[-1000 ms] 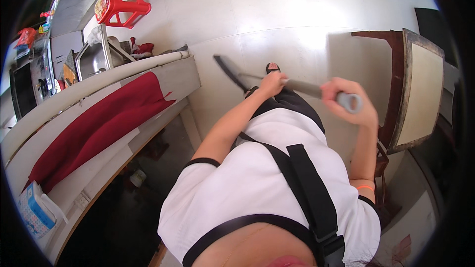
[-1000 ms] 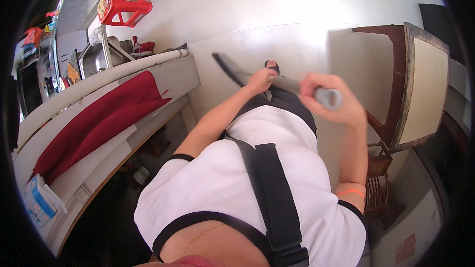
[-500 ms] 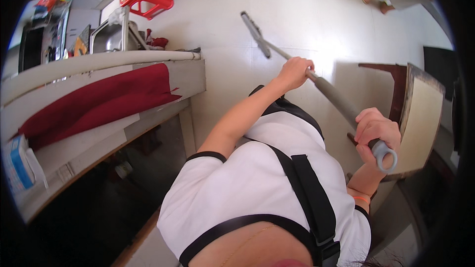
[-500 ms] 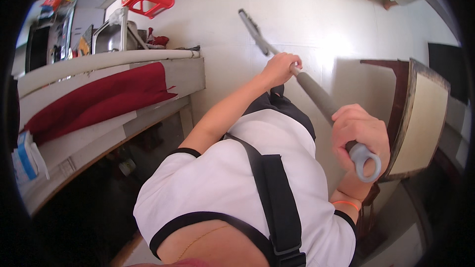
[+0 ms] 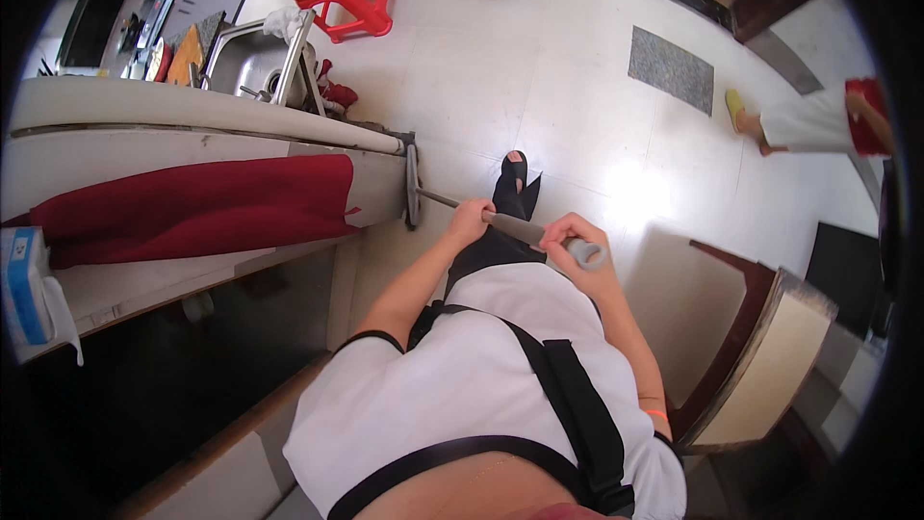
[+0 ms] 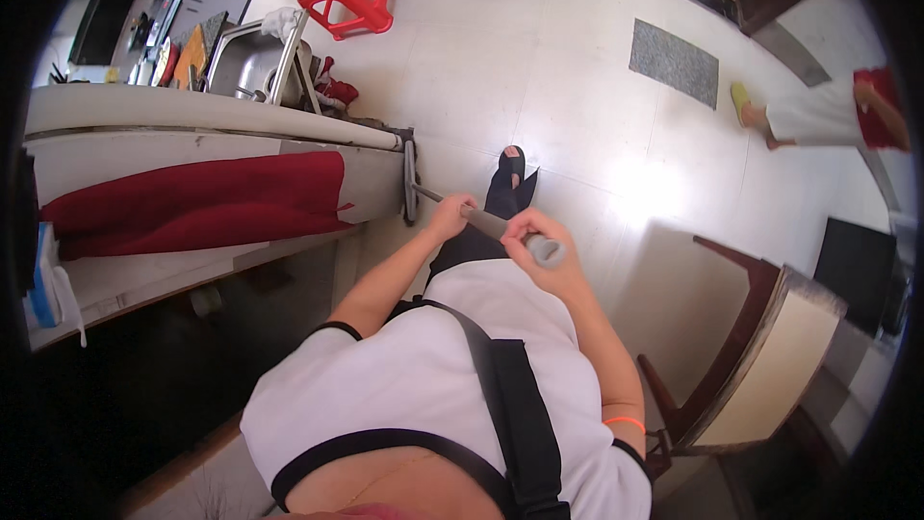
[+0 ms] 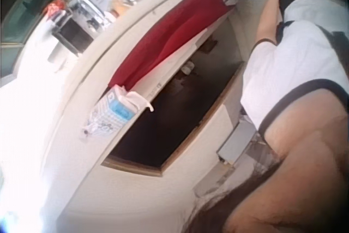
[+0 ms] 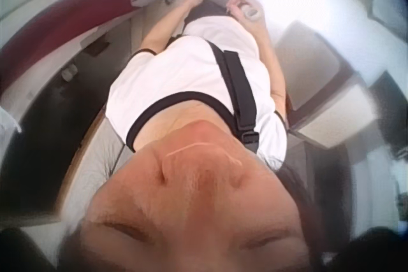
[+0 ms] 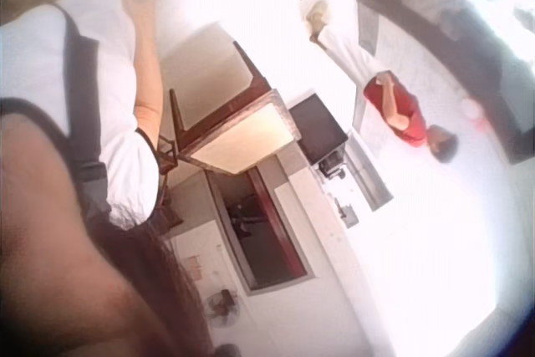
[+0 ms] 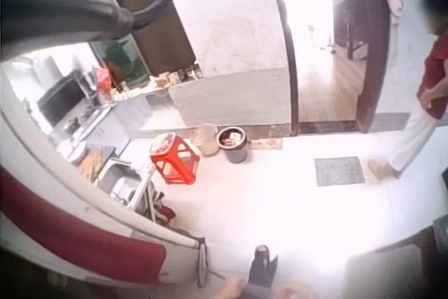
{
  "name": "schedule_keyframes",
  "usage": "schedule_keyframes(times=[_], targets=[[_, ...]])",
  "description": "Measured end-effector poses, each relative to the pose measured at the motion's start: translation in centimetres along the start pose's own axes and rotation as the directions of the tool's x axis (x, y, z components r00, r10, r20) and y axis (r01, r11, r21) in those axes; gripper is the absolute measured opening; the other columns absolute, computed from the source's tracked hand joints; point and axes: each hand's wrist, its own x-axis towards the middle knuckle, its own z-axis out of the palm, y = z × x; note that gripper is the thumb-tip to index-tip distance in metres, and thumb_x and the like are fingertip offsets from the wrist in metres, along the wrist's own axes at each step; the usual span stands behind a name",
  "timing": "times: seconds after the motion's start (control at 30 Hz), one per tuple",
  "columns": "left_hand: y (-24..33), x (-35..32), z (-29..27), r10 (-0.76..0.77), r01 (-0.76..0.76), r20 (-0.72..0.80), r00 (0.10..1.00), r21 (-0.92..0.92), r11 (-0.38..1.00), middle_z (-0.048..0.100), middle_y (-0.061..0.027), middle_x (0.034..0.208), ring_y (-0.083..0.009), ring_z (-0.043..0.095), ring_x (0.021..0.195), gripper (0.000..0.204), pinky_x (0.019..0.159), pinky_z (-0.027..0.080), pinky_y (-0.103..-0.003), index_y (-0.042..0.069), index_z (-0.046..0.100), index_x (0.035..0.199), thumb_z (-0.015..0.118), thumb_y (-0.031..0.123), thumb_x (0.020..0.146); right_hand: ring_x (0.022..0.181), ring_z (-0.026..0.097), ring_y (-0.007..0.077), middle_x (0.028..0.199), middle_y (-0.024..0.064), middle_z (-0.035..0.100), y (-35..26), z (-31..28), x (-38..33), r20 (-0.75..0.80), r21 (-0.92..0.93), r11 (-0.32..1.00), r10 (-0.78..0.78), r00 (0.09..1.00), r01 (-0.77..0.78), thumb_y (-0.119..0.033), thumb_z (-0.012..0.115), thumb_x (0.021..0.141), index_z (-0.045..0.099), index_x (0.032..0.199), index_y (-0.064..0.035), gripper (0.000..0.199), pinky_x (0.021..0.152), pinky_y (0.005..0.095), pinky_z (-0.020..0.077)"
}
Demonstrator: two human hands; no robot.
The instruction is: The person sweeps the floor using a broom, moving a chair aside to reach underneath it.
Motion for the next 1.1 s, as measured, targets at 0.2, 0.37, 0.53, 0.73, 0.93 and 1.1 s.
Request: schedule_keyframes(times=[0.2, 0.37, 0.53, 0.73, 0.93, 1.1], targets=[[3.7, 9.4, -0.7, 0.087, -0.081, 0.091, 0.992, -0.07, 0.994, 0.057, -0.0118, 0.077, -0.0313, 0.054, 0.077, 0.008, 0.067, 0.042, -0.039, 0.009, 0.057, 0.075, 0.055, 0.007, 0.068, 0.075, 0.054, 0.0123, 0.071, 0.0056, 0.058, -4.5, -4.6, 7.7, -0.031, -0.055, 0.998, 0.007, 0.999, -0.009, 0.004, 0.053, 0.074, 0.051, 0.076, -0.0012, 0.007, 0.084, 0.0324, 0.0414], [8.9, 17.2, -1.3, 0.267, -0.248, 0.226, 0.937, -0.11, 0.963, 0.057, -0.0086, 0.077, -0.0291, 0.053, 0.081, 0.017, 0.072, 0.041, -0.039, 0.01, 0.056, 0.076, 0.062, 0.002, 0.062, 0.069, 0.053, 0.0124, 0.066, 0.0043, 0.054, -10.4, -6.1, 9.9, -0.208, -0.199, 0.98, -0.048, 0.977, 0.006, 0.003, 0.053, 0.072, 0.05, 0.074, -0.0026, 0.007, 0.083, 0.0374, 0.0413], [13.5, 24.1, -1.8, 0.354, -0.304, 0.178, 0.918, -0.257, 0.917, 0.056, -0.0093, 0.075, -0.0285, 0.052, 0.081, 0.007, 0.073, 0.039, -0.039, 0.009, 0.056, 0.074, 0.057, 0.005, 0.069, 0.062, 0.052, 0.0148, 0.064, 0.0061, 0.053, -14.8, -4.1, 13.2, -0.261, -0.455, 0.89, -0.162, 0.952, 0.027, 0.004, 0.052, 0.07, 0.05, 0.072, -0.0023, 0.007, 0.08, 0.0396, 0.0424], [16.3, 26.3, -8.6, 0.462, -0.398, 0.173, 0.87, -0.308, 0.864, 0.057, -0.011, 0.075, -0.03, 0.053, 0.08, 0.003, 0.069, 0.042, -0.04, 0.008, 0.056, 0.074, 0.056, 0.009, 0.072, 0.059, 0.051, 0.0197, 0.062, 0.0078, 0.052, -18.9, -4.1, 16.4, 0.008, -0.457, 0.847, -0.302, 0.953, 0.272, -0.004, 0.061, 0.063, 0.05, 0.072, -0.0021, 0.014, 0.075, 0.0419, 0.0427], [8.9, 28.9, -14.8, 0.484, -0.496, -0.116, 0.867, -0.127, 0.859, 0.054, -0.0099, 0.064, -0.0311, 0.053, 0.068, 0.007, 0.063, 0.041, -0.041, 0.007, 0.055, 0.068, 0.056, 0.002, 0.063, 0.068, 0.053, 0.0199, 0.069, 0.0084, 0.052, -16.8, -3.3, 22.0, -0.213, -0.199, 0.937, -0.326, 0.921, 0.286, -0.009, 0.062, 0.07, 0.047, 0.076, -0.0033, 0.017, 0.081, 0.0427, 0.0404], [-1.4, 30.0, -19.7, 0.157, -0.145, -0.327, 0.932, 0.061, 0.988, 0.059, -0.0121, 0.074, -0.0311, 0.054, 0.079, 0.013, 0.072, 0.043, -0.039, 0.005, 0.058, 0.073, 0.054, -0.002, 0.063, 0.076, 0.056, 0.0117, 0.08, 0.0067, 0.058, -9.4, 2.2, 30.5, -0.124, -0.2, 0.966, -0.193, 0.973, 0.166, 0.001, 0.053, 0.077, 0.051, 0.082, -0.0008, 0.005, 0.091, 0.0349, 0.0383]])
